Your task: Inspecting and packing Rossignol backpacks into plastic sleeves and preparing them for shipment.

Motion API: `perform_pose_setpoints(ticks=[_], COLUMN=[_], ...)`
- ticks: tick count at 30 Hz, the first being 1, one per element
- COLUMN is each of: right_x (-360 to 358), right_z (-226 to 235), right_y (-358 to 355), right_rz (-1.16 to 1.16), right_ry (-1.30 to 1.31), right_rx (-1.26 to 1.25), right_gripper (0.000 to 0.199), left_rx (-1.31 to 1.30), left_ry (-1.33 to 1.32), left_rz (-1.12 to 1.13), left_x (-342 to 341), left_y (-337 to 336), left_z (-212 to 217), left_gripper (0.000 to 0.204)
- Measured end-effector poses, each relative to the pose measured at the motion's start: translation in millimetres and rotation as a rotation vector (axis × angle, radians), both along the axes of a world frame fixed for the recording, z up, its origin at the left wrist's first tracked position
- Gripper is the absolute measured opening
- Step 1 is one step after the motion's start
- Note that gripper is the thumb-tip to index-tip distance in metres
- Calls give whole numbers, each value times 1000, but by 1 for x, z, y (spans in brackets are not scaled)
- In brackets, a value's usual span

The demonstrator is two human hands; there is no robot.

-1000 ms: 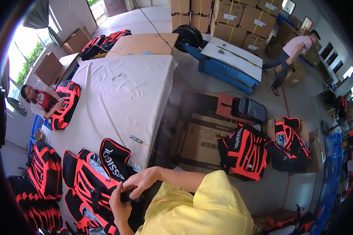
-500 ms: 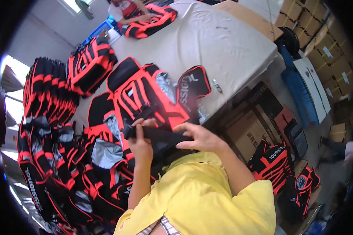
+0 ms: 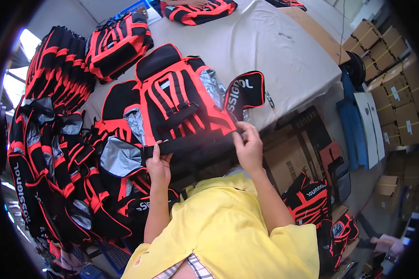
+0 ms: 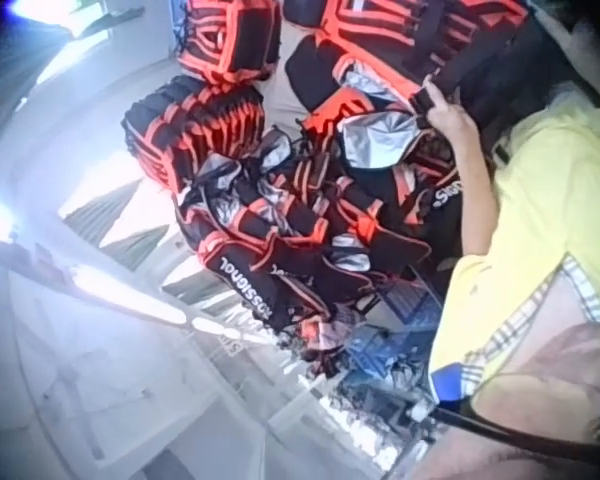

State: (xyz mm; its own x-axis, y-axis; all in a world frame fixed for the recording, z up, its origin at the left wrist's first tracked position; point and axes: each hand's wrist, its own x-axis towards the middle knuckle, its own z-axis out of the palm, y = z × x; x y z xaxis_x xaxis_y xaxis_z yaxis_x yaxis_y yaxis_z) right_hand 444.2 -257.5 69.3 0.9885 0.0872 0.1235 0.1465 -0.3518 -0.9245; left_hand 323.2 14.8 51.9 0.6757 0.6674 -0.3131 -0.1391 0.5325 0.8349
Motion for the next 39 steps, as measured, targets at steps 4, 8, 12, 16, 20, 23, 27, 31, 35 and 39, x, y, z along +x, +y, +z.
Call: perform_pose_setpoints(ticks=[4,8,12,16,20,23,27,31,35,39], right_x=[-36,-46,-52,-62,-3,-14,39,64,153,185], right_z=[103,200,219,240,264,271,231,160,16,-54], right_y=[-1,7,33,34,26,27,15,-10,1,22], right_rz=[534,1272,1380,1070,1302,1159,1579,1031,801,916], right_ry=[73,-131,-153,-92,24,-83,32,-176,-125,-279], right_rx=[481,842,959,1217,1204,1125,891,523,-257,-772], right_gripper=[32,40,38,40,39,34,39,31,47,40], left_rx=[-114,-187,-129,-95,-89,-102,-80,574,1332,1855], left_ry=[80,98,126,104,135,131,264,843,561,877], left_rz=[-54,-61,-61,-56,-33,-61,-5,-159,-60,-436], left_x=[-21,-33,-25,-24,-24,-19,-31,-12,50,111], left_y=[20,23,17,15,15,17,13,-13,-54,-55], left_z=[-37,-62,-63,-61,-59,-56,-34,42,30,-36], left_gripper=[24,24,25,27,27,26,28,32,18,53])
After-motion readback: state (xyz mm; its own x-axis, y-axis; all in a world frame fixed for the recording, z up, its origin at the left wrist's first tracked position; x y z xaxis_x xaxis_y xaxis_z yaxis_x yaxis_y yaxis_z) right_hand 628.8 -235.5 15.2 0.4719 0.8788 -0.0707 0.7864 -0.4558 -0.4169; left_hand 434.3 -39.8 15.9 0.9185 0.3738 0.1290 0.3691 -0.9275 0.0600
